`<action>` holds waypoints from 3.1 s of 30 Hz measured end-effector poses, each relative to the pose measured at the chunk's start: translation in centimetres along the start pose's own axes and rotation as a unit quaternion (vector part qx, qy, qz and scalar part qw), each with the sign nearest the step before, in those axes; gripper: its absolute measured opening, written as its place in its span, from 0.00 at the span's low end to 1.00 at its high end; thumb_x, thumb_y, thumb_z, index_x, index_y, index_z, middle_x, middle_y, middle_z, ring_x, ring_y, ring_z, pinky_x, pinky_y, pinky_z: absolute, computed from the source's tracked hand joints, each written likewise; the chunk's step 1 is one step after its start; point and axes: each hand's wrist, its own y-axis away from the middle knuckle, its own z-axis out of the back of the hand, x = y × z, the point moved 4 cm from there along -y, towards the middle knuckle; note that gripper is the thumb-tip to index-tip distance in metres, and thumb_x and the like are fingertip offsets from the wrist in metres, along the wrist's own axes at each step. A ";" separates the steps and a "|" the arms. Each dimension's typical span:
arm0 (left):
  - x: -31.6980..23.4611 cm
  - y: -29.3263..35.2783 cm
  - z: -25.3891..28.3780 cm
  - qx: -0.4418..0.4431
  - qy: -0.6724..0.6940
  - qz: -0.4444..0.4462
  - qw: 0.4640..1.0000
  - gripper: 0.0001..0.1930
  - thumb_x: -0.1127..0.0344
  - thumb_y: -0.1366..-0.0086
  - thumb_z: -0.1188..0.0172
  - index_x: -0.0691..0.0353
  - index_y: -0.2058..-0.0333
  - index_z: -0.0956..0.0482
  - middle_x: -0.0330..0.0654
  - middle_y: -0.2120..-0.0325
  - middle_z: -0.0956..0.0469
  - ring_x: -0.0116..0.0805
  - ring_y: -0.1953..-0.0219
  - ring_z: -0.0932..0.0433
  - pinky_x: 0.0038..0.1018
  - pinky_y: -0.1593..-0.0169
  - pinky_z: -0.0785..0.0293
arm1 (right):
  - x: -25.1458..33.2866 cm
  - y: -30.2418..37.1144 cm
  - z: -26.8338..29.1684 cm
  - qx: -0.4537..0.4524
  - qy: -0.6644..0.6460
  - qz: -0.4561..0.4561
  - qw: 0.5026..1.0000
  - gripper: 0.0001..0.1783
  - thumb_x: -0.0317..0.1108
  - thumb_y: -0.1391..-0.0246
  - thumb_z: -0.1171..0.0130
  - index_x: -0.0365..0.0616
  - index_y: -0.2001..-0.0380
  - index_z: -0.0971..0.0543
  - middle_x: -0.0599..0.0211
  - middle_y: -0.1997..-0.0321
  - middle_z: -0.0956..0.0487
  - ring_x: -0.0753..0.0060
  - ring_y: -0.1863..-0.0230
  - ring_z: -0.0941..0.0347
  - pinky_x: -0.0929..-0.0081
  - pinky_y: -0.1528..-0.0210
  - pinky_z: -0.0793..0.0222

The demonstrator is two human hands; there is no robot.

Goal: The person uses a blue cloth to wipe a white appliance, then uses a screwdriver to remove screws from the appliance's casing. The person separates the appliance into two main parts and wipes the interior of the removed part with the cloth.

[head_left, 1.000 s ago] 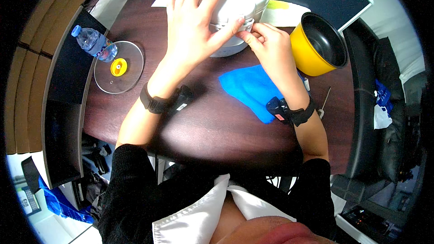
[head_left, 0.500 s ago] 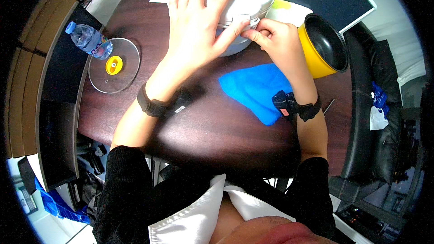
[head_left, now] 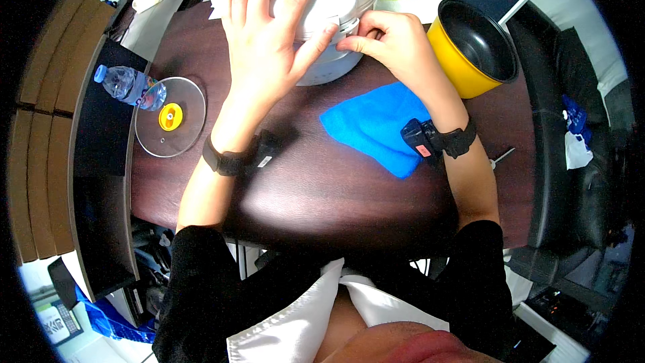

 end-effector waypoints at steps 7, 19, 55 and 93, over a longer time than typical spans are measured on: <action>-0.1 0.0 0.0 -0.007 0.004 -0.002 1.000 0.26 0.48 0.45 0.36 0.49 0.48 0.24 0.44 0.54 0.30 0.45 0.47 0.34 0.43 0.42 0.44 | 0.1 0.3 0.1 -0.033 0.079 -0.001 0.996 0.24 0.50 0.56 0.30 0.38 0.82 0.23 0.60 0.86 0.26 0.65 0.83 0.27 0.69 0.76 0.33; -0.4 0.2 -0.1 -0.010 0.009 0.010 1.000 0.25 0.53 0.42 0.38 0.49 0.45 0.24 0.45 0.52 0.29 0.45 0.46 0.34 0.43 0.39 0.45 | 3.7 1.5 -0.1 -0.041 0.256 0.093 0.961 0.21 0.49 0.52 0.34 0.41 0.70 0.25 0.57 0.72 0.21 0.50 0.70 0.22 0.58 0.67 0.26; -0.2 -0.8 1.6 0.076 0.009 -0.029 0.997 0.38 0.57 0.63 0.25 0.36 0.46 0.23 0.44 0.53 0.26 0.46 0.46 0.30 0.46 0.43 0.39 | 5.1 -1.4 2.6 -0.069 0.217 0.307 0.924 0.37 0.42 0.62 0.27 0.33 0.48 0.25 0.44 0.46 0.24 0.47 0.43 0.28 0.60 0.41 0.31; 0.1 -0.8 1.7 0.097 0.047 0.008 0.994 0.45 0.52 0.64 0.25 0.48 0.42 0.30 0.40 0.49 0.30 0.41 0.42 0.35 0.48 0.40 0.46 | 2.7 0.8 0.4 -0.015 0.083 -0.043 0.995 0.28 0.53 0.55 0.31 0.35 0.79 0.24 0.50 0.82 0.25 0.53 0.80 0.25 0.62 0.75 0.31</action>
